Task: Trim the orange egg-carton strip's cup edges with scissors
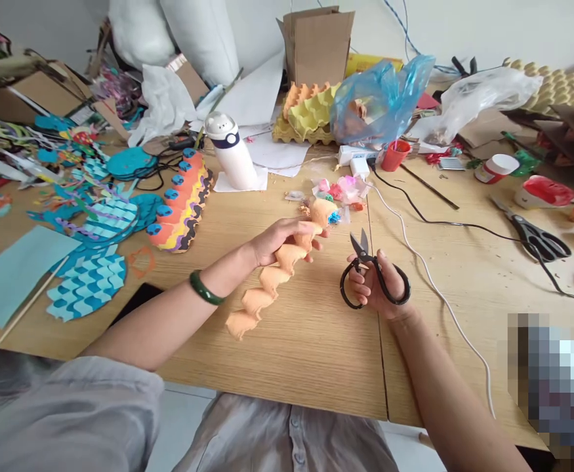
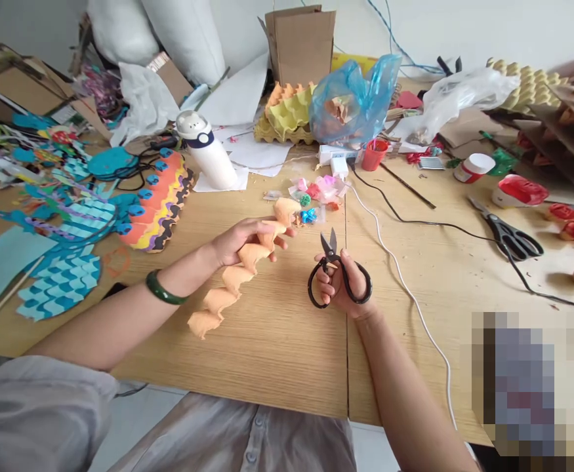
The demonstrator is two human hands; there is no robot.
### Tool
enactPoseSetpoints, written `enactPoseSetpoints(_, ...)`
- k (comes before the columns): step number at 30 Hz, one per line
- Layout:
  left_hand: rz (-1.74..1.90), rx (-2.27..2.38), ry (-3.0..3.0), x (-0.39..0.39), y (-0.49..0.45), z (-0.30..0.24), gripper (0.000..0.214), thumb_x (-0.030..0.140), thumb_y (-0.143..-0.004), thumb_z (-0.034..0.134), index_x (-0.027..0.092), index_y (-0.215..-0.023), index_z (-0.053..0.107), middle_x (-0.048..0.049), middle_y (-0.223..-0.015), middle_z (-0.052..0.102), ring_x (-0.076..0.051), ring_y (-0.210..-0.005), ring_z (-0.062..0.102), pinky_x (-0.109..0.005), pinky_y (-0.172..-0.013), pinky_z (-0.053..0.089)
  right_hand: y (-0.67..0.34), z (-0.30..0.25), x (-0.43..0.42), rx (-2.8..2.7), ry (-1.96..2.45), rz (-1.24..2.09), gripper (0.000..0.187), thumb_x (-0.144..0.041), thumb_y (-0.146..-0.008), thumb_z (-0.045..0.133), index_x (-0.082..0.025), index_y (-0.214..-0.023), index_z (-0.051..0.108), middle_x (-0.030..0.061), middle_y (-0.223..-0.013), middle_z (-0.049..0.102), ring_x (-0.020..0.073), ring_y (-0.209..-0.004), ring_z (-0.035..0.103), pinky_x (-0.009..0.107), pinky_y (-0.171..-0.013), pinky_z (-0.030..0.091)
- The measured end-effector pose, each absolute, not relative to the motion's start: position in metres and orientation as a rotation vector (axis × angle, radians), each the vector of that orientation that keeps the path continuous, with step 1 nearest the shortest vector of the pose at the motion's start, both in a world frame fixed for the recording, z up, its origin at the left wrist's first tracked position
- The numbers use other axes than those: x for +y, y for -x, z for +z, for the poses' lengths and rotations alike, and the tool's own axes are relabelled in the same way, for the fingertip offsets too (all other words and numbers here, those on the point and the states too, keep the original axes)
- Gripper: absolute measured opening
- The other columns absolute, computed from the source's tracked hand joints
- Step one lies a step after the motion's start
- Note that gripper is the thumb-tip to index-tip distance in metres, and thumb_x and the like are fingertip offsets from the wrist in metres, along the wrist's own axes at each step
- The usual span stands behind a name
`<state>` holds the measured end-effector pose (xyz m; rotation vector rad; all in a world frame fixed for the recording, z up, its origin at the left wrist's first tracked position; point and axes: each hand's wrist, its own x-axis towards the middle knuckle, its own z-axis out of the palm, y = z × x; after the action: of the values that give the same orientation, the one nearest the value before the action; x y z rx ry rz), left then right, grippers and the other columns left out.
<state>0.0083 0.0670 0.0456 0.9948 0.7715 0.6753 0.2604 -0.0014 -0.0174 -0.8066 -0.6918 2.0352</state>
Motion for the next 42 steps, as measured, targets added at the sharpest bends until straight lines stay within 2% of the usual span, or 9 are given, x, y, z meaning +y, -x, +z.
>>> enactPoseSetpoints(3, 0.557, 0.805, -1.237, 0.061, -0.003, 0.056, 0.041, 0.035, -0.078, 0.077, 0.020, -0.115, 0.073, -0.0104, -0.117, 0.074, -0.019, -0.083, 0.071, -0.027, -0.060, 0.057, -0.256, -0.017, -0.003, -0.696, 0.784, 2.016, 0.048, -0.064, -0.084, 0.070, -0.021, -0.102, 0.063, -0.0054, -0.066, 0.054, 0.0092, -0.046, 0.041, 0.024, -0.041, 0.046)
enactPoseSetpoints(7, 0.537, 0.855, -1.626, 0.053, -0.004, 0.062, 0.054, 0.030, -0.074, 0.081, 0.022, -0.127, 0.072, -0.0087, -0.128, 0.073, -0.025, -0.108, 0.070, -0.034, -0.091, 0.058, -0.251, -0.014, -0.008, -0.724, 0.752, 1.907, 0.044, -0.058, -0.082, 0.074, -0.021, -0.105, 0.064, 0.0008, -0.080, 0.067, 0.0147, -0.060, 0.059, 0.033, -0.056, 0.056)
enactPoseSetpoints(11, 0.406, 0.902, -1.957, 0.040, -0.009, 0.060, 0.069, 0.019, -0.072, 0.076, 0.024, -0.140, 0.065, -0.0079, -0.133, 0.072, -0.029, -0.118, 0.069, -0.038, -0.101, 0.053, -0.249, -0.011, -0.014, -0.779, 0.715, 1.849, 0.039, -0.046, -0.084, 0.075, -0.021, -0.112, 0.065, 0.0008, -0.081, 0.069, 0.0181, -0.070, 0.066, 0.036, -0.066, 0.058)
enactPoseSetpoints(19, 0.222, 0.819, -2.306, 0.023, -0.006, 0.055, 0.081, 0.021, -0.080, 0.064, 0.023, -0.158, 0.043, -0.0102, -0.159, 0.052, -0.032, -0.139, 0.058, -0.038, -0.108, 0.051, -0.245, -0.006, -0.018, -0.833, 0.746, 1.915, 0.043, -0.032, -0.077, 0.082, -0.018, -0.114, 0.065, -0.0048, -0.064, 0.060, 0.0124, -0.055, 0.056, 0.030, -0.056, 0.055)
enactPoseSetpoints(25, 0.203, 0.844, -2.363, 0.016, -0.004, 0.051, 0.086, 0.014, -0.077, 0.062, 0.029, -0.159, 0.041, -0.0061, -0.159, 0.053, -0.029, -0.138, 0.059, -0.032, -0.104, 0.052, -0.244, -0.008, -0.019, -0.912, 0.746, 1.970, 0.037, -0.035, -0.079, 0.082, -0.017, -0.107, 0.067, -0.0049, -0.061, 0.056, 0.0121, -0.055, 0.053, 0.030, -0.056, 0.056)
enactPoseSetpoints(32, 0.355, 0.866, -2.315, 0.013, -0.005, 0.045, 0.084, 0.015, -0.080, 0.068, 0.029, -0.159, 0.041, -0.0086, -0.156, 0.055, -0.031, -0.138, 0.058, -0.041, -0.115, 0.046, -0.242, -0.005, -0.017, -0.777, 0.806, 1.923, 0.037, -0.030, -0.072, 0.086, -0.019, -0.102, 0.066, -0.0057, -0.065, 0.056, 0.0101, -0.054, 0.048, 0.029, -0.054, 0.056)
enactPoseSetpoints(35, 0.534, 0.855, -2.301, 0.008, -0.006, 0.055, 0.081, 0.025, -0.080, 0.078, 0.024, -0.155, 0.047, -0.0118, -0.156, 0.053, -0.034, -0.144, 0.050, -0.049, -0.125, 0.034, -0.243, -0.007, -0.014, -0.668, 0.837, 1.876, 0.035, -0.027, -0.071, 0.085, -0.020, -0.099, 0.066, -0.0061, -0.067, 0.056, 0.0085, -0.053, 0.046, 0.026, -0.053, 0.056)
enactPoseSetpoints(38, 0.759, 0.959, -2.250, -0.008, -0.004, 0.065, 0.063, 0.032, -0.081, 0.081, 0.023, -0.140, 0.063, -0.0122, -0.139, 0.066, -0.035, -0.138, 0.055, -0.051, -0.124, 0.035, -0.245, -0.010, -0.011, -0.592, 0.847, 1.837, 0.035, -0.025, -0.070, 0.084, -0.021, -0.100, 0.067, -0.0056, -0.070, 0.057, 0.0082, -0.053, 0.046, 0.024, -0.051, 0.055)
enactPoseSetpoints(42, 0.859, 1.113, -1.964, -0.034, -0.001, 0.055, 0.013, 0.035, -0.088, 0.075, 0.024, -0.093, 0.078, -0.0066, -0.091, 0.076, -0.024, -0.094, 0.071, -0.040, -0.099, 0.054, -0.246, -0.011, -0.010, -0.553, 0.834, 1.767, 0.031, -0.023, -0.072, 0.081, -0.023, -0.099, 0.066, -0.0055, -0.073, 0.056, 0.0085, -0.055, 0.046, 0.023, -0.051, 0.055)
